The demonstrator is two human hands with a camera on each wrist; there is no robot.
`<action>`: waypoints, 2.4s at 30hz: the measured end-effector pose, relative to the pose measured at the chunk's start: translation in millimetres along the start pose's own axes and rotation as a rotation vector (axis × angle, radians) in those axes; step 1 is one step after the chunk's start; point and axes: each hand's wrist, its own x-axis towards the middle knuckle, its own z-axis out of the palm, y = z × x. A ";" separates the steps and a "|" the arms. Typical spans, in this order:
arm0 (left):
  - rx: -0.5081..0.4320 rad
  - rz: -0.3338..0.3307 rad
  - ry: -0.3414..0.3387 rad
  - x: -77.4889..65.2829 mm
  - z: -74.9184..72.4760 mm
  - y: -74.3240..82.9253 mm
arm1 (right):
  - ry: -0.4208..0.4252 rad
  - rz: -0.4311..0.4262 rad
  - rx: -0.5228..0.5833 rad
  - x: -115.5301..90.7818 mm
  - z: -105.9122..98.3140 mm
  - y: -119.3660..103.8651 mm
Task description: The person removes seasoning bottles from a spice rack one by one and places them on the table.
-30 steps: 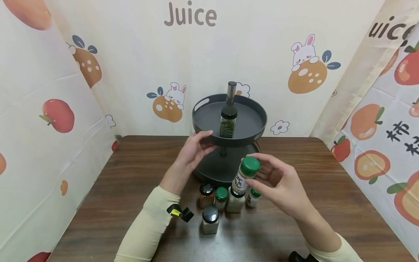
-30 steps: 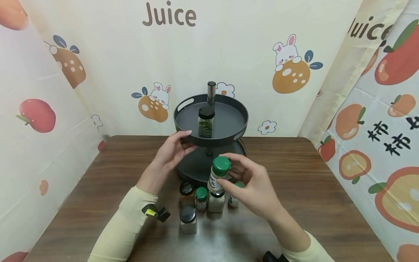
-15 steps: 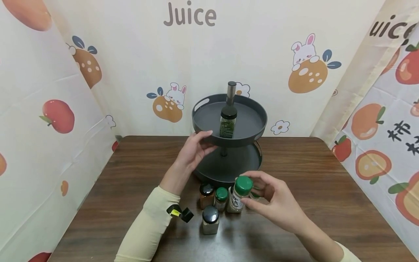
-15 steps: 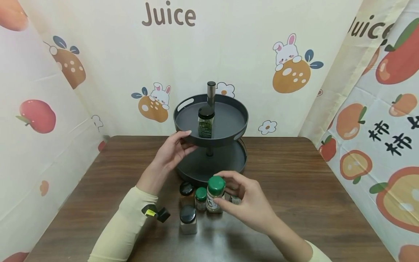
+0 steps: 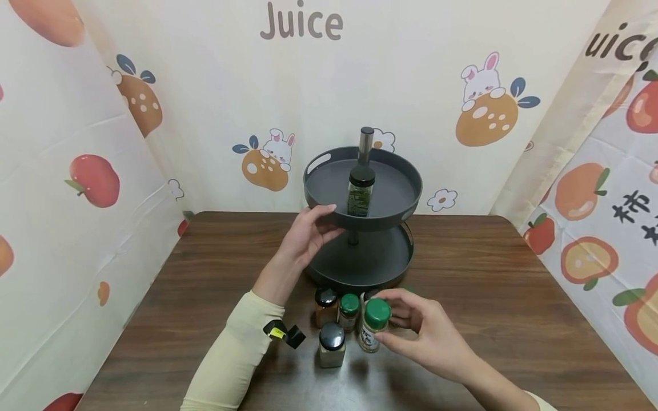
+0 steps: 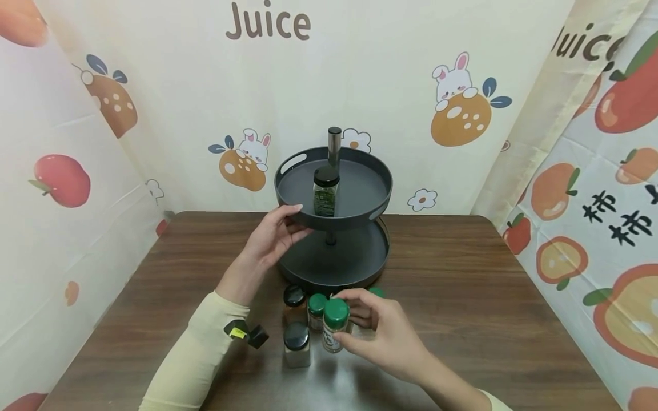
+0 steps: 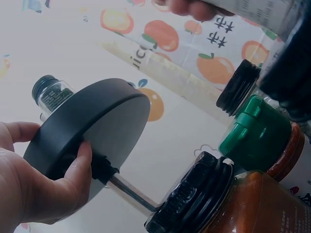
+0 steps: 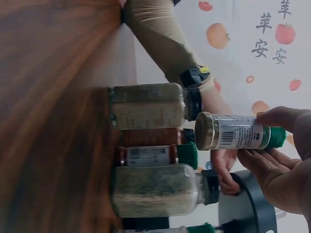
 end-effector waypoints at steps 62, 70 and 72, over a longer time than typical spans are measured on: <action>0.010 0.016 -0.040 -1.1 -1.9 -1.8 | -0.083 0.066 -0.225 -9.0 21.0 30.2; 0.019 0.012 -0.028 -1.5 -1.7 -1.3 | -0.031 0.061 -0.217 -1.9 7.7 1.7; 0.021 0.010 -0.023 -1.2 -1.8 -1.4 | -0.015 0.045 -0.216 0.7 3.6 -3.8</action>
